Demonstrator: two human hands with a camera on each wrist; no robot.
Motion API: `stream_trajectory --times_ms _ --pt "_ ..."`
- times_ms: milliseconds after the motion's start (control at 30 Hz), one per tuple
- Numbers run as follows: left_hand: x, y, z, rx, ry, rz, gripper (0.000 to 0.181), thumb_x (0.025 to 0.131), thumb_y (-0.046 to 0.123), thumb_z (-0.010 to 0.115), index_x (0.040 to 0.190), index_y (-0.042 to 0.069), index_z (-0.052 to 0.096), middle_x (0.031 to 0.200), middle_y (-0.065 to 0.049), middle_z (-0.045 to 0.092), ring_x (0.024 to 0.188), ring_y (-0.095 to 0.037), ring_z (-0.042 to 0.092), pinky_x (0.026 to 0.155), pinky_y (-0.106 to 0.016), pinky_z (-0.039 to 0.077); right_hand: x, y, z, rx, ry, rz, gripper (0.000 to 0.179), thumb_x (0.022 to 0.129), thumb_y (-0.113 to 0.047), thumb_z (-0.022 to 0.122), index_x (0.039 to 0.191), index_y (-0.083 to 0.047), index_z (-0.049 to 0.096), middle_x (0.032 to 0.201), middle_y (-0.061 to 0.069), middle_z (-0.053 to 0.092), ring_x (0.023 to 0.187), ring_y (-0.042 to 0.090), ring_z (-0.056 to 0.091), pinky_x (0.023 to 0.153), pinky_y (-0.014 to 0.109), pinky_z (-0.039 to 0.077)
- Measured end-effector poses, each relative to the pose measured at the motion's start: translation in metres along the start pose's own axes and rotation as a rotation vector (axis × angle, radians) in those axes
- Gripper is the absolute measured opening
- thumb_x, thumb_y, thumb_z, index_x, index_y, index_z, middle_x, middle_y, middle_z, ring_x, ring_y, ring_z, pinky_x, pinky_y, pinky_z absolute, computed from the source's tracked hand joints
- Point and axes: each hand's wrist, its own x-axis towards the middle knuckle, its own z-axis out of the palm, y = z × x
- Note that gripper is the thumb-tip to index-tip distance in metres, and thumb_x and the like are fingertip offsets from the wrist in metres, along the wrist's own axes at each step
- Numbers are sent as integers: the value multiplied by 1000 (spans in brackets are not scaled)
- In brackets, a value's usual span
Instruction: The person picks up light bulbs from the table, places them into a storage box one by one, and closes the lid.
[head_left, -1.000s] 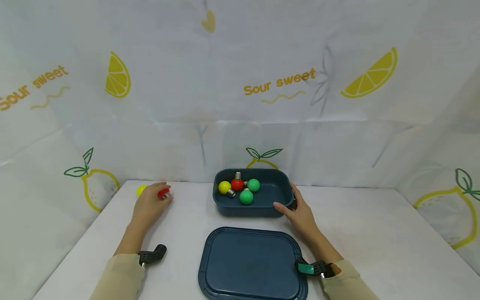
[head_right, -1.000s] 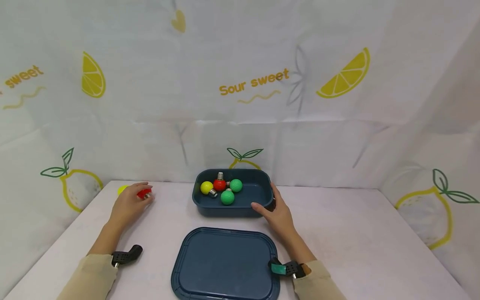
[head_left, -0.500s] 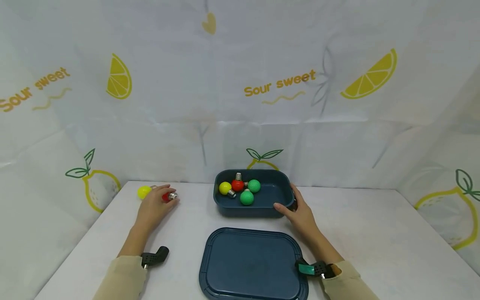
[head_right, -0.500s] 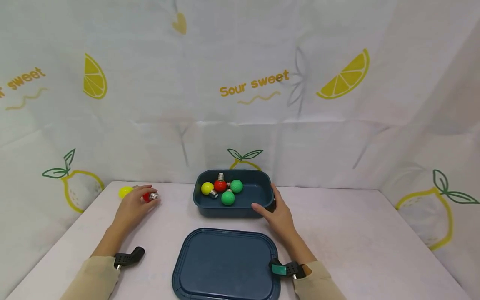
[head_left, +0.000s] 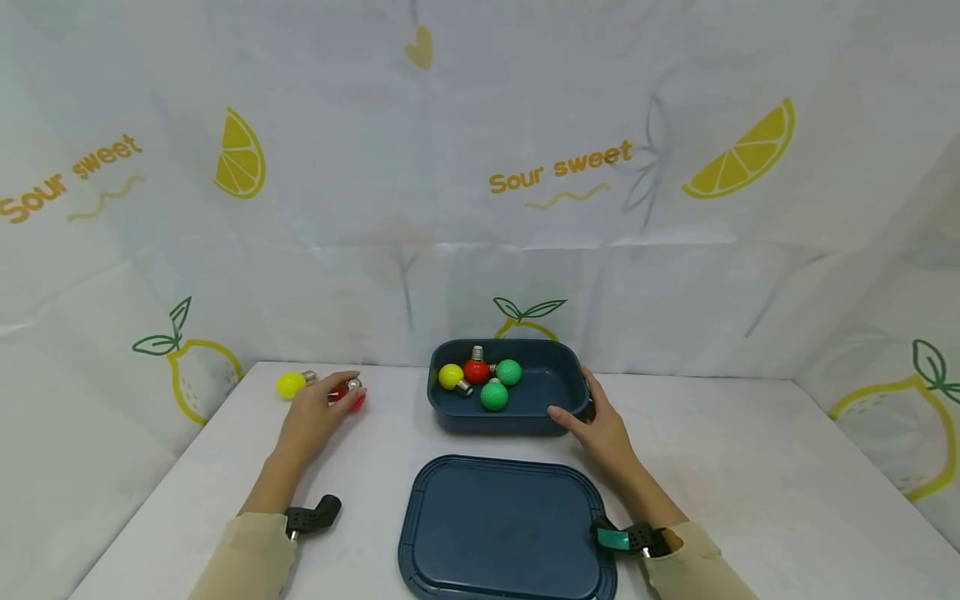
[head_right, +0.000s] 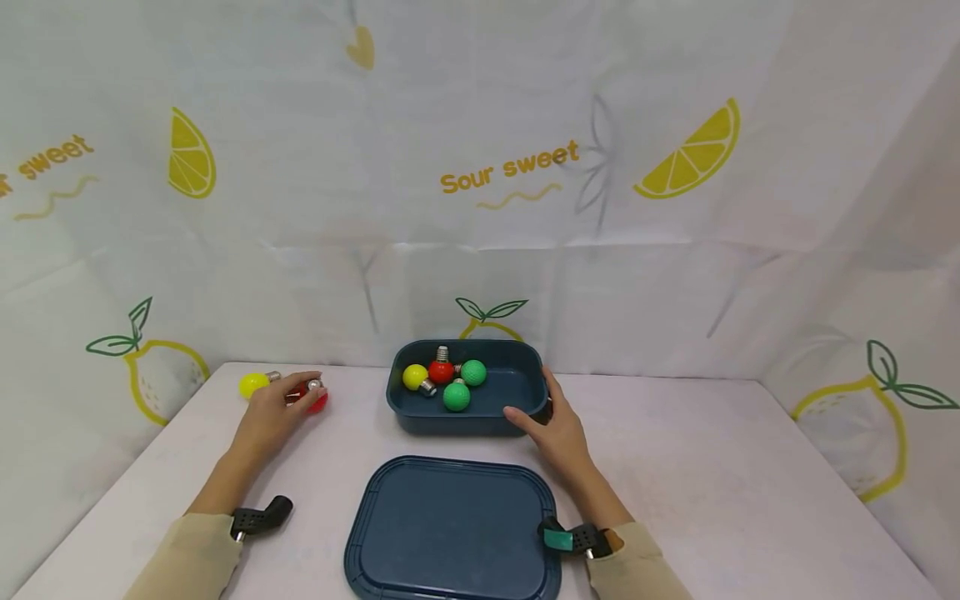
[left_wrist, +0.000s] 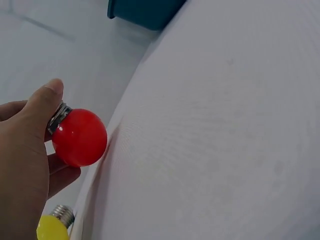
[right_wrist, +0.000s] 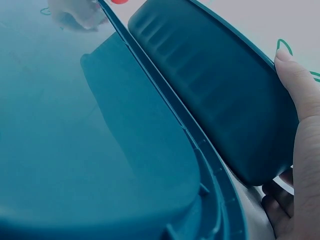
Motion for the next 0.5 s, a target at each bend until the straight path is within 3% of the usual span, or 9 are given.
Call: stream_trajectory --times_ms 233,367,500 --pt "-1 2 2 -86 7 15 41 96 22 71 136 14 66 110 -15 75 101 -31 70 94 -50 59 -1 -2 -1 -4 0 -8 99 92 -53 68 164 -24 7 170 17 17 154 39 28 122 54 33" --pt "-1 3 2 -160 15 -16 45 93 21 73 138 16 64 114 -15 75 102 -30 72 94 -47 58 -1 -3 -1 -1 1 -14 98 92 -52 68 164 -23 8 170 16 16 154 38 28 122 54 33" --pt "-1 3 2 -167 11 -45 47 93 21 74 139 19 63 115 -13 76 104 -31 73 94 -46 58 -2 -4 -1 -5 6 -21 98 92 -51 68 164 -23 8 170 17 17 153 39 28 122 54 34"
